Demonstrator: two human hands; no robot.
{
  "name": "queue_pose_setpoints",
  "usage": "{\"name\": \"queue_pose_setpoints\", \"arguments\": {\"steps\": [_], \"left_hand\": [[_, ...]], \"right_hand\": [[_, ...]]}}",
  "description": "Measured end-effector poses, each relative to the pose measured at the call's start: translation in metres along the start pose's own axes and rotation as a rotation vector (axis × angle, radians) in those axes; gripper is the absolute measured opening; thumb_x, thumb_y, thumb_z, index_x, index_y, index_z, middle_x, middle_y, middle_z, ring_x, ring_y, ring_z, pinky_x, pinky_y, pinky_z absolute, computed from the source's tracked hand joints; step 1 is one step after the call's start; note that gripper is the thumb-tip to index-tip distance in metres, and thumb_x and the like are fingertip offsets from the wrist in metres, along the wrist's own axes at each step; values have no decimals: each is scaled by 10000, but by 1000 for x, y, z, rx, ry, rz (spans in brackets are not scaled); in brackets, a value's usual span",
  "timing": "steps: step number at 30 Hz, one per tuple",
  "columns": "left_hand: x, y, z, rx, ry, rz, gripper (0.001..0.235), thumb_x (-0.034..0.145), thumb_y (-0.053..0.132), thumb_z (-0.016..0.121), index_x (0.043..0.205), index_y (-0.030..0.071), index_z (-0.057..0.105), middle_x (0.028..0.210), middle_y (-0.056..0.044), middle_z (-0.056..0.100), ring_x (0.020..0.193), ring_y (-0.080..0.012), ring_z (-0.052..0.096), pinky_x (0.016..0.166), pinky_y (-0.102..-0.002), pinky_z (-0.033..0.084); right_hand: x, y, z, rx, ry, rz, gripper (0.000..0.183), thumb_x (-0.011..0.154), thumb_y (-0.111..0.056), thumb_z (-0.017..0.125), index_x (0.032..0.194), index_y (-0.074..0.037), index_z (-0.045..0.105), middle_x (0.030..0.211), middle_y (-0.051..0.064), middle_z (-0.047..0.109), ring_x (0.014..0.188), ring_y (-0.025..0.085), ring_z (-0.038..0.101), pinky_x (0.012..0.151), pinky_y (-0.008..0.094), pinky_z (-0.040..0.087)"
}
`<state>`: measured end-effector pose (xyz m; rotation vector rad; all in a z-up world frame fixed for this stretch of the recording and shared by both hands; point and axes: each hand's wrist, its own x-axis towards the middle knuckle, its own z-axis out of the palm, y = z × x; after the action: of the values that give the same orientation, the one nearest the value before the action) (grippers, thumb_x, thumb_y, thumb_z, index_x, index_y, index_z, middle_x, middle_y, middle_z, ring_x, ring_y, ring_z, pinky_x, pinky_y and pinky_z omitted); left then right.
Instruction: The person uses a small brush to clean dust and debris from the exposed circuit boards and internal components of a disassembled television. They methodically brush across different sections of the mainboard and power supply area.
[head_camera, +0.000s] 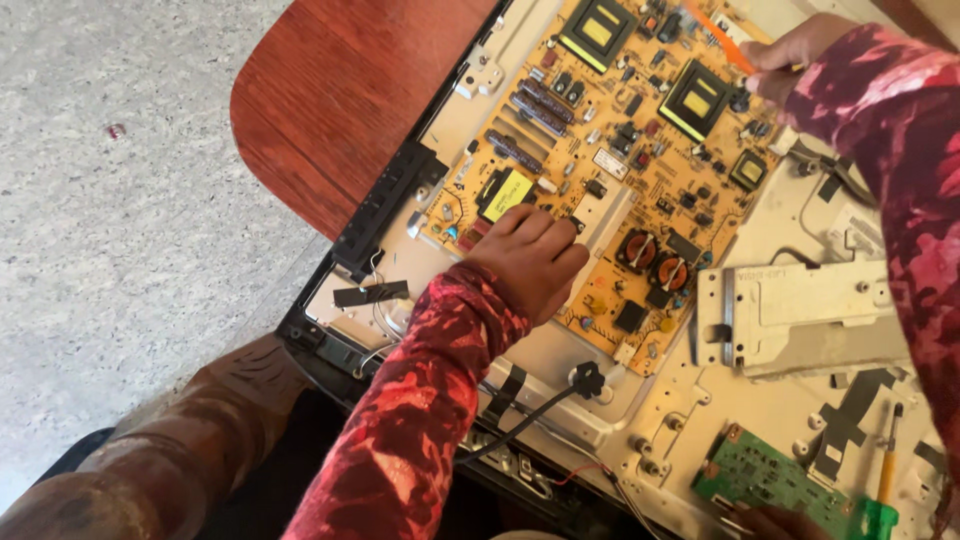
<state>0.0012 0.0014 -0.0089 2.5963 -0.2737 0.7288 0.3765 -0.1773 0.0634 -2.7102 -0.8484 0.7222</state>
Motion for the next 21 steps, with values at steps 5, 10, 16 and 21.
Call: {"name": "queue_pose_setpoints", "arguments": {"steps": [5, 10, 16, 21], "left_hand": [[-5, -1, -2, -2, 25, 5, 257, 793, 161, 726, 1032, 99, 656, 1074, -63, 617, 1070, -284, 595, 1065, -437, 446], [-2, -1, 0, 8, 16, 1, 283, 763, 172, 725, 1026, 92, 660, 1059, -68, 617, 1059, -292, 596, 1055, -443, 443], [-2, -1, -2, 6, -3, -3, 265, 774, 172, 726, 1017, 96, 653, 1050, -62, 607, 1061, -285, 591, 1066, -435, 444], [-5, 0, -2, -5, 2, -16, 280, 765, 171, 722, 1025, 96, 652, 1065, -62, 608, 1074, -278, 589, 1069, -428, 442]], "right_hand": [[10, -4, 7, -17, -14, -7, 351, 1118, -292, 520, 1128, -3, 718, 790, 128, 670, 614, 170, 602, 605, 307, 514], [14, 0, 5, -43, -14, -7, 374, 1128, -301, 493, 1106, -7, 724, 792, 124, 671, 623, 176, 604, 624, 310, 515], [16, -3, 11, -53, -9, 4, 408, 1141, -313, 462, 1078, -12, 730, 794, 120, 673, 634, 183, 607, 647, 314, 517], [19, -7, 10, -72, -4, -3, 440, 1151, -323, 435, 1056, -17, 736, 796, 116, 674, 642, 189, 609, 666, 316, 518]]}}
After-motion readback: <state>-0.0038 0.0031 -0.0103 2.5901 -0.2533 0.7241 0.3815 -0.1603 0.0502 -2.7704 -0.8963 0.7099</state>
